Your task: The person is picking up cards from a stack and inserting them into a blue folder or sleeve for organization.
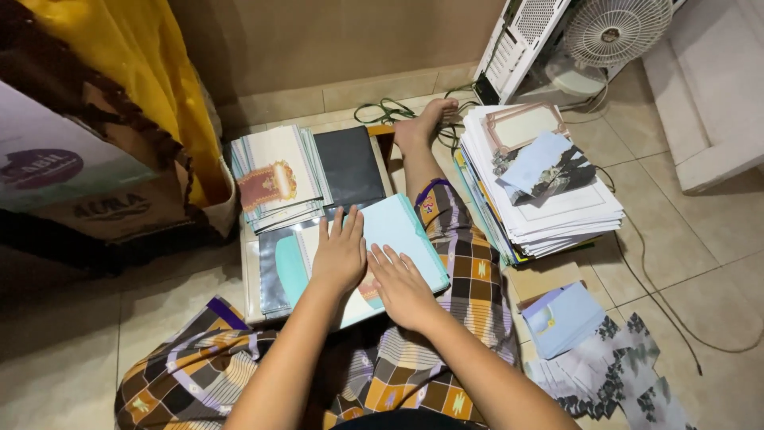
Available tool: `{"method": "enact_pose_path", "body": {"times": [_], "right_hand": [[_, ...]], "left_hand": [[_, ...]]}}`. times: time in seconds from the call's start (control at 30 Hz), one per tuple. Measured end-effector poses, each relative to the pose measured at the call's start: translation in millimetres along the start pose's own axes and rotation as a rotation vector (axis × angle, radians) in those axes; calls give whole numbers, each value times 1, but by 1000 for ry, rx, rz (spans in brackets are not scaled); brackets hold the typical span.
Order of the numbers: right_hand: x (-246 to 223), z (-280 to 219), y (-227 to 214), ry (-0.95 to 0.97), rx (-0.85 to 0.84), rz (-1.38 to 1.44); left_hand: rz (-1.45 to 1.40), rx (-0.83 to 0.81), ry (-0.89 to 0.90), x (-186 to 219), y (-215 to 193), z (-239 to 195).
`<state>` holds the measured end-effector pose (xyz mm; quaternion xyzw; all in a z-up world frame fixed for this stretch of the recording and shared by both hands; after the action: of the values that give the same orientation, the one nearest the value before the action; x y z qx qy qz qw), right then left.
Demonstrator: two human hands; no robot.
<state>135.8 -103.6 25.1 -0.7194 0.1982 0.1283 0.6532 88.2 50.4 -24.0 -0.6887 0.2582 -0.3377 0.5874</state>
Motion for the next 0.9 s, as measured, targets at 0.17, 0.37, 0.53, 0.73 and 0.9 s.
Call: {"method": "enact_pose_path", "body": {"times": [0.17, 0.37, 0.53, 0.73, 0.9], "right_hand": [[0, 11, -7, 15, 20, -41], [4, -12, 8, -118, 8, 3], [16, -7, 12, -135, 7, 78], [51, 61, 13, -121, 39, 2], [36, 61, 2, -129, 67, -135]], "left_hand": [[1, -30, 9, 3, -18, -45], [-64, 38, -37, -2, -18, -54], [-58, 25, -60, -1, -10, -52], [-127, 161, -35, -5, 0, -51], [-219, 240, -37, -3, -12, -53]]}}
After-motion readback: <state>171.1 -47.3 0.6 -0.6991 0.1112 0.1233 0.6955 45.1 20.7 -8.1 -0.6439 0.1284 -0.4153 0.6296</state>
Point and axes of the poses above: each hand's wrist, its own z-axis towards the middle knuckle, its own y-axis out of the palm, x = y × z, the point moved 2 cm from there along z, towards the middle knuckle, and after that the axes turned 13 degrees about -y, right-handed, at the moved point
